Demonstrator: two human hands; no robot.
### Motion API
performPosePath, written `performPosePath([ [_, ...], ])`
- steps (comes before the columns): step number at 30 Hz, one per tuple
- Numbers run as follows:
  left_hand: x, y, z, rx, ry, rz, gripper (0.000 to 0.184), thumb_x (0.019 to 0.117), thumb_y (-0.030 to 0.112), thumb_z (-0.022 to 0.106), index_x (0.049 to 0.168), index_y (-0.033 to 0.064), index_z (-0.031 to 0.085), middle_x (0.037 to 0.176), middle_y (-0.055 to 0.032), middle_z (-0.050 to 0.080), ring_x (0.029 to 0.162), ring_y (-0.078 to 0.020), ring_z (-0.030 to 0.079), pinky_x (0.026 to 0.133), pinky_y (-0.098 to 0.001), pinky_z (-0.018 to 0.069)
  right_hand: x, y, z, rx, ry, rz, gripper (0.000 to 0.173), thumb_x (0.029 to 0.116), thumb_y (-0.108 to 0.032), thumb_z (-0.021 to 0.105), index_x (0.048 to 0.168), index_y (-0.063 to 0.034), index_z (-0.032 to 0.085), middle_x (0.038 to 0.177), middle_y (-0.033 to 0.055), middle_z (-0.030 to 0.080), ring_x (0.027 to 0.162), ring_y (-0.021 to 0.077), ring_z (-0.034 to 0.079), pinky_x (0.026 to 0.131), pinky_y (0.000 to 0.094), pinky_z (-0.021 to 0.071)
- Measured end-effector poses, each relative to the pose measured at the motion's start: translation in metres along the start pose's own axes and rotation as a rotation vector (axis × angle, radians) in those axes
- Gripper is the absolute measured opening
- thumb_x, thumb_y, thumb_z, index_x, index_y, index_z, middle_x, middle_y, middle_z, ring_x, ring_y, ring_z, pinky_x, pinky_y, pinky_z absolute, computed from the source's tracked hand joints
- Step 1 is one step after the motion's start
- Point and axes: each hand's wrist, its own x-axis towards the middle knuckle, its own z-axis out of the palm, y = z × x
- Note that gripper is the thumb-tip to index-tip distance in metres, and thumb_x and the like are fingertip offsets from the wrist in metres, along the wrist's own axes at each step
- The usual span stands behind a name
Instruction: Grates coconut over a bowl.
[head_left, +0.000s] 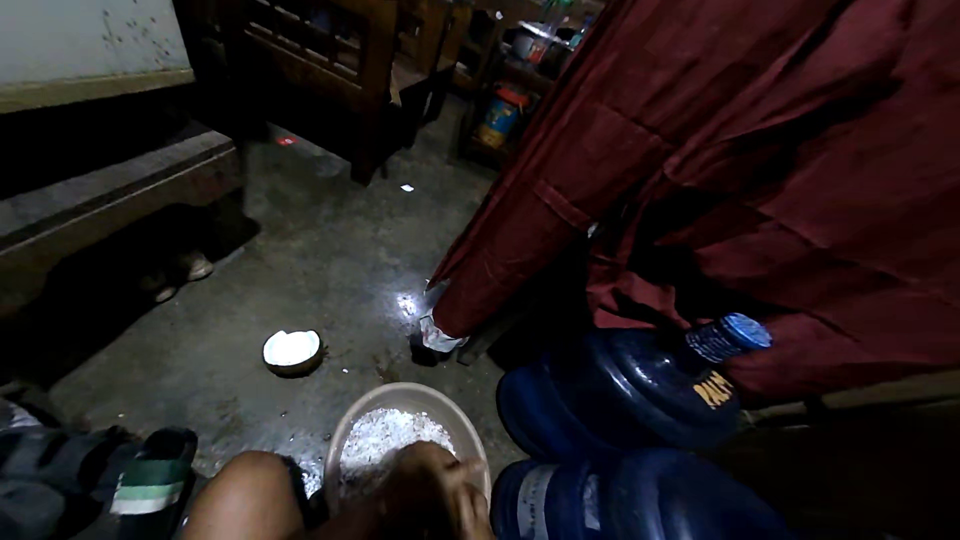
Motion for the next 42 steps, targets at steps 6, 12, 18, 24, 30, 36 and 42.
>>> performPosePath([
  [6,0.066,-0.012,-0.029,-0.654,0.006,-0.332,0.085,0.1066,0.064,0.017,0.136,-0.0060,0.056,0.129,-0.0249,0.063,0.117,-0.0329,0.062,0.103,-0.0510,0.0473,0.104,0.015,-0.040,0.080,-0.367,0.189,0.060,0.0928,-0.006,0.066,0.150,-0.0118,0.050,0.142,0.0175,0.060,0.129,0.0319,0.059,0.109,0.0538,0.0472],
  [12,-0.012,0.049,-0.042,-0.324,-0.126,-0.045,0.074,0.1086,0.058,0.024,0.133,-0.0003,0.063,0.131,-0.0235,0.064,0.125,-0.0362,0.060,0.108,-0.0578,0.0437,0.020,-0.017,-0.087,0.037,-0.322,0.066,0.082,0.0857,-0.006,0.075,0.157,-0.0035,0.035,0.143,0.0269,0.055,0.128,0.0401,0.059,0.107,0.0579,0.0485],
  [18,0.014,-0.023,-0.011,-0.168,-0.009,-0.240,0.072,0.1048,0.063,0.037,0.103,-0.0016,0.070,0.106,-0.0226,0.068,0.104,-0.0360,0.065,0.094,-0.0585,0.0490,0.042,0.001,0.009,-0.016,-0.191,0.140,0.076,0.0903,-0.015,0.073,0.158,-0.0091,0.038,0.140,0.0271,0.056,0.122,0.0439,0.061,0.100,0.0582,0.0524],
  [24,0.022,0.023,-0.055,-0.596,0.002,-0.337,0.084,0.1065,0.064,0.015,0.141,-0.0019,0.054,0.138,-0.0225,0.059,0.127,-0.0305,0.058,0.109,-0.0483,0.0444,0.107,0.004,-0.059,0.183,-0.422,0.155,0.059,0.0924,-0.002,0.064,0.149,-0.0134,0.053,0.146,0.0136,0.057,0.133,0.0256,0.057,0.111,0.0478,0.0466],
  [30,-0.044,0.019,-0.020,-0.098,0.130,0.075,0.043,0.1069,0.037,0.048,0.116,0.0043,0.074,0.111,-0.0189,0.073,0.108,-0.0336,0.069,0.097,-0.0572,0.0515,0.001,-0.017,-0.043,-0.086,-0.096,-0.088,0.062,0.0882,-0.007,0.071,0.147,-0.0011,0.052,0.137,0.0314,0.056,0.125,0.0496,0.057,0.098,0.0622,0.0524],
  [36,0.029,-0.037,-0.013,-0.407,0.093,-0.385,0.078,0.1069,0.062,0.029,0.120,-0.0049,0.067,0.123,-0.0247,0.066,0.118,-0.0356,0.063,0.103,-0.0552,0.0477,0.090,0.022,-0.001,0.053,-0.293,0.116,0.068,0.0937,0.000,0.059,0.157,-0.0144,0.040,0.141,0.0221,0.059,0.126,0.0378,0.061,0.107,0.0564,0.0488],
  [42,-0.015,0.030,-0.058,-0.621,-0.022,-0.226,0.081,0.1059,0.065,0.019,0.139,0.0022,0.058,0.138,-0.0183,0.061,0.128,-0.0271,0.059,0.109,-0.0491,0.0457,0.083,-0.005,-0.077,0.111,-0.401,0.030,0.065,0.0905,0.002,0.063,0.152,-0.0124,0.048,0.148,0.0138,0.055,0.134,0.0261,0.056,0.113,0.0473,0.0463],
])
